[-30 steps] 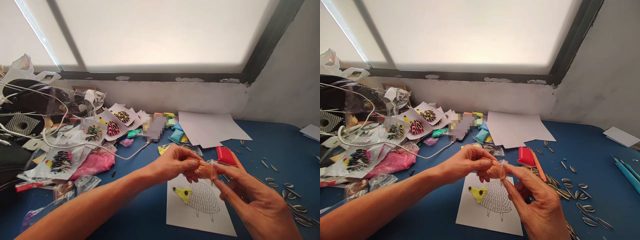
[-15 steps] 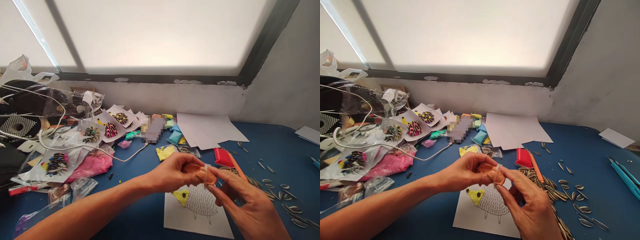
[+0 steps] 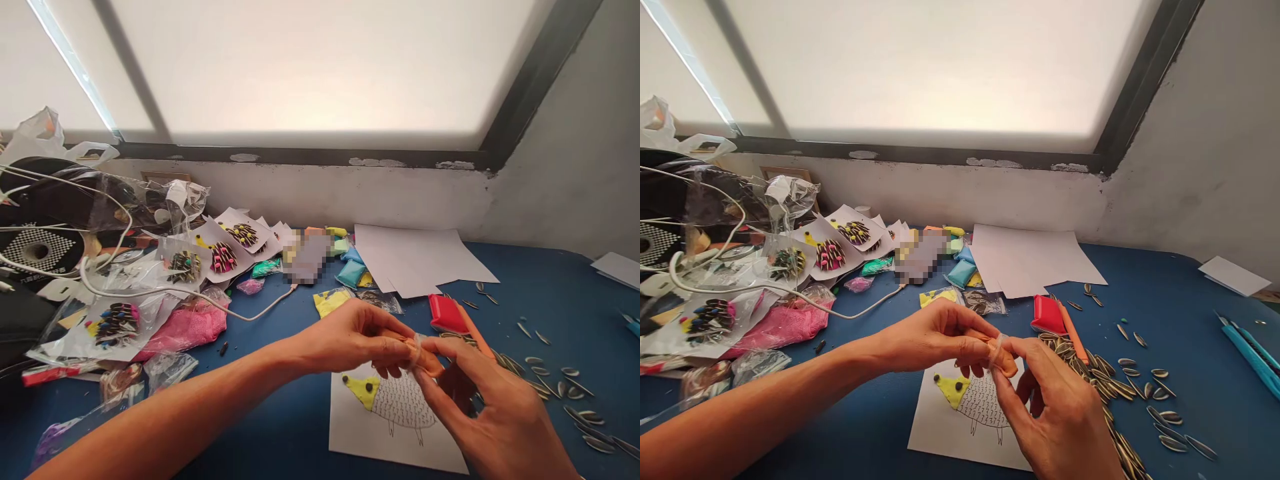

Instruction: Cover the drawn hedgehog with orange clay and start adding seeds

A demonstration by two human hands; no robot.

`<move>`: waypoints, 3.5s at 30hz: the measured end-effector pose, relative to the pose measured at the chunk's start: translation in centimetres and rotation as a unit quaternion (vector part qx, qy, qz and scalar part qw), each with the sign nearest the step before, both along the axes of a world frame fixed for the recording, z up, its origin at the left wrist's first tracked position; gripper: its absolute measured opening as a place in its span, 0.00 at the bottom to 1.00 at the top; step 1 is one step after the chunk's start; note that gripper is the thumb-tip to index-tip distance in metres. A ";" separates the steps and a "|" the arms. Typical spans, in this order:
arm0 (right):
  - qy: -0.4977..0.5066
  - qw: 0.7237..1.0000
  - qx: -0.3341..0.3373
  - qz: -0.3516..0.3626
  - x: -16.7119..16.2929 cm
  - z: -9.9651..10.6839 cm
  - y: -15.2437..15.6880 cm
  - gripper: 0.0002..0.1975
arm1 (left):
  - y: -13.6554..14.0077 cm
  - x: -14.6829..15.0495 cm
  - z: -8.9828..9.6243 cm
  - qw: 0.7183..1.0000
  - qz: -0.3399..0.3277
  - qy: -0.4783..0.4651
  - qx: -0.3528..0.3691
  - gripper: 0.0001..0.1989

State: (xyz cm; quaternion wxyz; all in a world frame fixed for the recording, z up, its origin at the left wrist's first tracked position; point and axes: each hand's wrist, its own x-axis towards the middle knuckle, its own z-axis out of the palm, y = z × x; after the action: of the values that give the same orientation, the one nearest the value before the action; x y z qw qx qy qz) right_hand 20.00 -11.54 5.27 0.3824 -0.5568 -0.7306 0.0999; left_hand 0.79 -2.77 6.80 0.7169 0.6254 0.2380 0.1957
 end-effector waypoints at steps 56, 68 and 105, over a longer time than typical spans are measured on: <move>-0.002 0.997 -0.018 -0.075 0.4 -1.2 -0.3 0.22 | 1.0 -0.4 -1.1 0.999 -0.020 0.002 -0.047 0.23; -0.035 0.999 0.023 0.035 -0.2 -0.5 0.5 0.06 | 0.1 0.2 -1.0 0.996 0.045 0.003 -0.081 0.29; 0.243 0.945 -0.220 -0.009 2.1 0.7 0.4 0.20 | 0.9 -0.4 -0.1 0.998 0.044 0.025 0.024 0.13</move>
State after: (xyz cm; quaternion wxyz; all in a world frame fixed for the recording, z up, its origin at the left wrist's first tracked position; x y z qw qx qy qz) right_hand 22.05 -11.11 6.01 0.4174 -0.5927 -0.5702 0.3864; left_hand 0.36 -1.85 6.74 0.6863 0.6362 0.2778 0.2170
